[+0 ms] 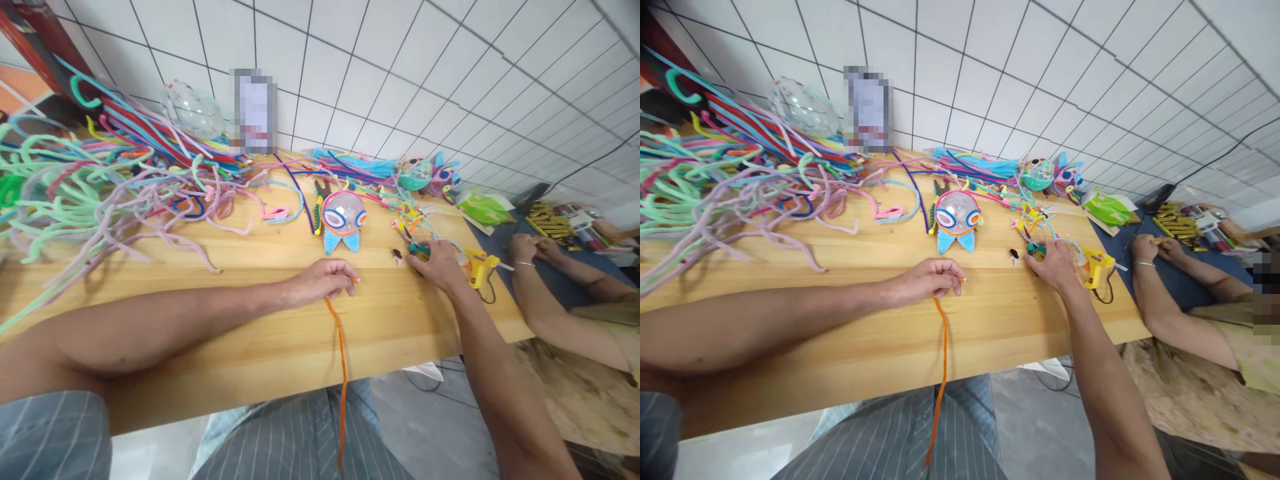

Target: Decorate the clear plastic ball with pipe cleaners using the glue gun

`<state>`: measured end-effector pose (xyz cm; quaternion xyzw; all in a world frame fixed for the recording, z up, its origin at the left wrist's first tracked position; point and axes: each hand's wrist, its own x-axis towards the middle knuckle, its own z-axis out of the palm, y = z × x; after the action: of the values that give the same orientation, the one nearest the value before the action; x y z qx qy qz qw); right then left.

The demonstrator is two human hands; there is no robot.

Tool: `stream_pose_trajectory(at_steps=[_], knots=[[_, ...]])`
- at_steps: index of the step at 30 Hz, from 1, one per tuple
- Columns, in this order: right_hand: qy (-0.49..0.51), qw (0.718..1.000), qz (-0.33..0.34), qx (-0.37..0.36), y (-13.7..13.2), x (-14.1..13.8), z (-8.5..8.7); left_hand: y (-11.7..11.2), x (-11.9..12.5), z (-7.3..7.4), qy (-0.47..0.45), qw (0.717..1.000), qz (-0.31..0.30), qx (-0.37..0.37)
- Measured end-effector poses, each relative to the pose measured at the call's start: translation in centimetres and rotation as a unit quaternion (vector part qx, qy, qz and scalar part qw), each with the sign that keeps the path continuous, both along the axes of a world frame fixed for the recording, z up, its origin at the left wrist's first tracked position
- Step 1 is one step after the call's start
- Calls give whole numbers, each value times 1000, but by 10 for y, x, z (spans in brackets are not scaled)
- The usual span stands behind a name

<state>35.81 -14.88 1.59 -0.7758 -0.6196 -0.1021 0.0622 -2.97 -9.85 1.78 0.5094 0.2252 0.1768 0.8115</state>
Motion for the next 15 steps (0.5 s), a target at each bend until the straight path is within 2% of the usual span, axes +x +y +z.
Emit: stream_pose_trajectory(at_steps=[4, 7, 11, 15], knots=[[4, 999, 8, 44, -4, -12, -8, -1, 2, -2, -3, 1000, 10, 16], [0, 997, 9, 75, -8, -23, -6, -2, 2, -2, -4, 999, 13, 33], [49, 983, -18, 176, -13, -36, 16, -3, 1, 0, 0, 999, 12, 47], [167, 944, -42, 283, -15, -47, 45, -4, 1, 1, 5, 997, 27, 69]])
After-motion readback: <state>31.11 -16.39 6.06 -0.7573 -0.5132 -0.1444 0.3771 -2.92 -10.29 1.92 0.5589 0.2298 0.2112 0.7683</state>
